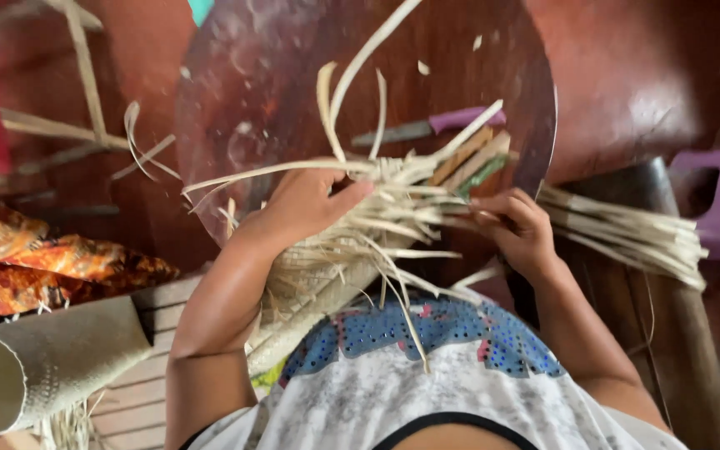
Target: Weaving and finishing the edge of a mat made from dried plant fibers by tucking strands and trimming excess with a knife.
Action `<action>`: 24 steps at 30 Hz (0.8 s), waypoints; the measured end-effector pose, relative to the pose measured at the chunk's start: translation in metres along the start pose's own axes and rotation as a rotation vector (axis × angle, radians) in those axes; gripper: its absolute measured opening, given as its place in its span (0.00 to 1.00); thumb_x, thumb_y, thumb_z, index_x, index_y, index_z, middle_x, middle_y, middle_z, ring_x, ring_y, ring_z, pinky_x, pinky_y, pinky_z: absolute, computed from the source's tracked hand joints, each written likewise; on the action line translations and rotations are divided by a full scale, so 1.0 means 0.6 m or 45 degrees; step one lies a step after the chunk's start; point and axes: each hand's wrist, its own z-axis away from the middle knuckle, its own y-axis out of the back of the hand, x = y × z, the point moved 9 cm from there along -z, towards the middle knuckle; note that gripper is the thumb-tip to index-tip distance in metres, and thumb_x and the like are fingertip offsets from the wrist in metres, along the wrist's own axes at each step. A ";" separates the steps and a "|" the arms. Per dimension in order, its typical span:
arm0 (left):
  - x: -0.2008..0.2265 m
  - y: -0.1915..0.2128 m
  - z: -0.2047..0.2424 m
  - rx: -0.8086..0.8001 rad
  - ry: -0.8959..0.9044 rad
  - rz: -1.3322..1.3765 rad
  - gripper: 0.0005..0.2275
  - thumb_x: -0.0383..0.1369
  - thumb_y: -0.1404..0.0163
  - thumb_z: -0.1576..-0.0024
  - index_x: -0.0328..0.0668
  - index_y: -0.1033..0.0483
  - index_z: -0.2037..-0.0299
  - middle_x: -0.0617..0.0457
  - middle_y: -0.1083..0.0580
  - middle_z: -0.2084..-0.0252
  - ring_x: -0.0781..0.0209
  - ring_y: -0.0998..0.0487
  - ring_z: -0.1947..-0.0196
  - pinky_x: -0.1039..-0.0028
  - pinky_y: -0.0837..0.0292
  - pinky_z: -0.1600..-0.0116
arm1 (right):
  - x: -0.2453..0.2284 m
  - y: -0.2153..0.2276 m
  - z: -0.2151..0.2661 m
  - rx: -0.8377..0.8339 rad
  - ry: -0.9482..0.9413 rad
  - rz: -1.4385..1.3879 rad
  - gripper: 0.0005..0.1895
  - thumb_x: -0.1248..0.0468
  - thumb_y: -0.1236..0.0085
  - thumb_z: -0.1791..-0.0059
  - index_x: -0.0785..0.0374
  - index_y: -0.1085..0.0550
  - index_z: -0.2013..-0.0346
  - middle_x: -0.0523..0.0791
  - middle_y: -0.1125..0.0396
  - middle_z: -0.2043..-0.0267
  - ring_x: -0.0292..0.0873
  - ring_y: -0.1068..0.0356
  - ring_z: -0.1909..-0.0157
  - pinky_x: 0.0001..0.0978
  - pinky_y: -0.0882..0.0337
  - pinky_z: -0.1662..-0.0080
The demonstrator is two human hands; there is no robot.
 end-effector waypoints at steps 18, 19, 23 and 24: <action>0.053 0.001 0.061 0.082 -0.112 -0.020 0.23 0.45 0.69 0.36 0.38 0.30 0.75 0.42 0.30 0.81 0.46 0.27 0.76 0.63 0.33 0.64 | -0.076 -0.076 -0.048 -0.116 0.180 0.192 0.07 0.60 0.36 0.55 0.56 0.22 0.65 0.46 0.36 0.68 0.48 0.32 0.66 0.33 0.32 0.62; 0.066 0.007 0.062 0.098 -0.108 -0.014 0.23 0.45 0.69 0.36 0.38 0.30 0.75 0.42 0.30 0.81 0.46 0.27 0.76 0.63 0.33 0.64 | -0.077 -0.083 -0.044 -0.129 0.192 0.194 0.07 0.60 0.36 0.55 0.56 0.22 0.65 0.46 0.36 0.68 0.48 0.32 0.66 0.33 0.32 0.62; 0.073 0.001 0.058 -0.120 0.190 0.215 0.40 0.63 0.75 0.47 0.28 0.28 0.53 0.32 0.27 0.53 0.39 0.30 0.46 0.56 0.38 0.42 | -0.070 -0.096 -0.038 -0.176 0.006 0.162 0.09 0.58 0.39 0.53 0.57 0.25 0.62 0.48 0.34 0.70 0.48 0.33 0.69 0.35 0.34 0.65; 0.077 0.003 0.055 -0.152 0.227 0.266 0.42 0.65 0.74 0.50 0.25 0.29 0.50 0.29 0.30 0.49 0.37 0.33 0.42 0.54 0.42 0.39 | -0.055 -0.101 -0.036 -0.237 -0.174 0.141 0.11 0.56 0.43 0.52 0.58 0.26 0.59 0.51 0.33 0.70 0.48 0.33 0.70 0.38 0.35 0.65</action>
